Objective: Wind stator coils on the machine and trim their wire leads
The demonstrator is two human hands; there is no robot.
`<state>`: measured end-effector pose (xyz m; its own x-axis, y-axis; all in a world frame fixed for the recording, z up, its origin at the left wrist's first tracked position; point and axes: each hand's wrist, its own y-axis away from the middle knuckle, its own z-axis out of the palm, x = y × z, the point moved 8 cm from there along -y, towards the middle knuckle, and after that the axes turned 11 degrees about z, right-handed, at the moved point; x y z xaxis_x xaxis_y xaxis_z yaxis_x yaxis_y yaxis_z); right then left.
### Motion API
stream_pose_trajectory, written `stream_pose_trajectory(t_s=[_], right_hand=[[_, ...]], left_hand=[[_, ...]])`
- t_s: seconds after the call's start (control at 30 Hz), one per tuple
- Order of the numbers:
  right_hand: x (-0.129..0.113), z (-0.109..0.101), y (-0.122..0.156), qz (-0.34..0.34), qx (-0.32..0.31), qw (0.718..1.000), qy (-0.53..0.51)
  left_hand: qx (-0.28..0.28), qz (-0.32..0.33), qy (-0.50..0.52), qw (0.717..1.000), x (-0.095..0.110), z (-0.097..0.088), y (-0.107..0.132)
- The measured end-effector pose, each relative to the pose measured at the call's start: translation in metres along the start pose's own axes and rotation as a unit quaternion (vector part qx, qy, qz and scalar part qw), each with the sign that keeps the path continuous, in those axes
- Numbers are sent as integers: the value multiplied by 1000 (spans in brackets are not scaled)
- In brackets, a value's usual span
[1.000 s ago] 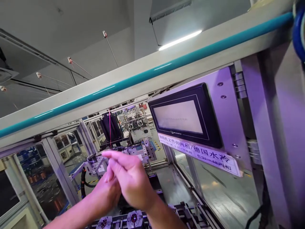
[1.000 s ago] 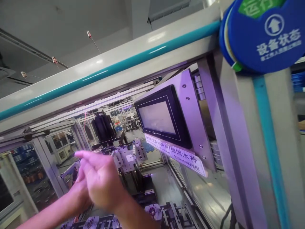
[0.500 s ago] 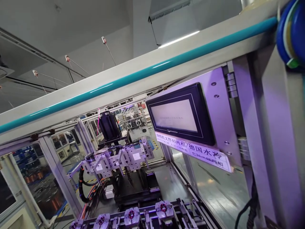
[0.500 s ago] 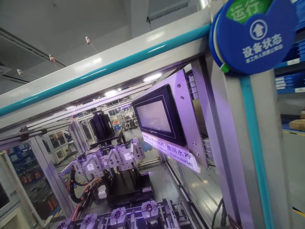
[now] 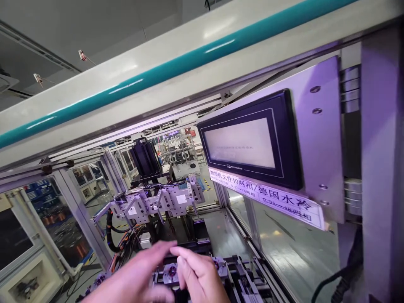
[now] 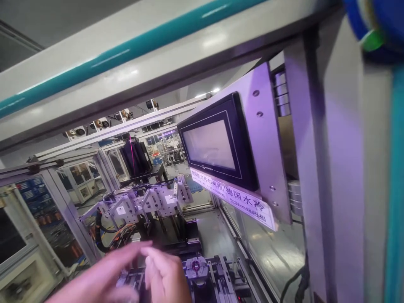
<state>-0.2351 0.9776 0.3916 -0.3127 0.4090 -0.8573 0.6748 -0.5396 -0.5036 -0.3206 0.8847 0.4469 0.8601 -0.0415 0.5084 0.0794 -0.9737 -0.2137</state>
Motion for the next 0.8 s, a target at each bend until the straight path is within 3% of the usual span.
stream_pose_trajectory(t_s=[0.1,0.17,0.23,0.33,0.47,0.6,0.63,0.73,0.8], right_hand=[[7,3,-15,16,4,1000,21],[12,7,-16,16,-20,1000,15],[20,6,-12,37,-35,999,3],[34,-6,-6,87,-25,996,4],[50,-22,-6,119,10,992,29],[68,-35,-11,160,38,985,44],[71,-36,-14,165,41,984,51],[75,-36,-22,157,33,984,82],[77,-34,-26,155,29,983,97]], left_hand=[[24,24,30,999,21,-8,-21],[53,40,101,993,24,-7,-37],[118,15,191,974,9,-7,-49],[242,-13,308,920,-20,-7,-55],[186,-26,401,896,-41,15,-67],[364,-41,395,842,-70,-2,-62],[362,-45,390,845,-73,2,-64],[225,-43,364,903,-72,37,-75],[183,-29,349,919,-72,57,-77]])
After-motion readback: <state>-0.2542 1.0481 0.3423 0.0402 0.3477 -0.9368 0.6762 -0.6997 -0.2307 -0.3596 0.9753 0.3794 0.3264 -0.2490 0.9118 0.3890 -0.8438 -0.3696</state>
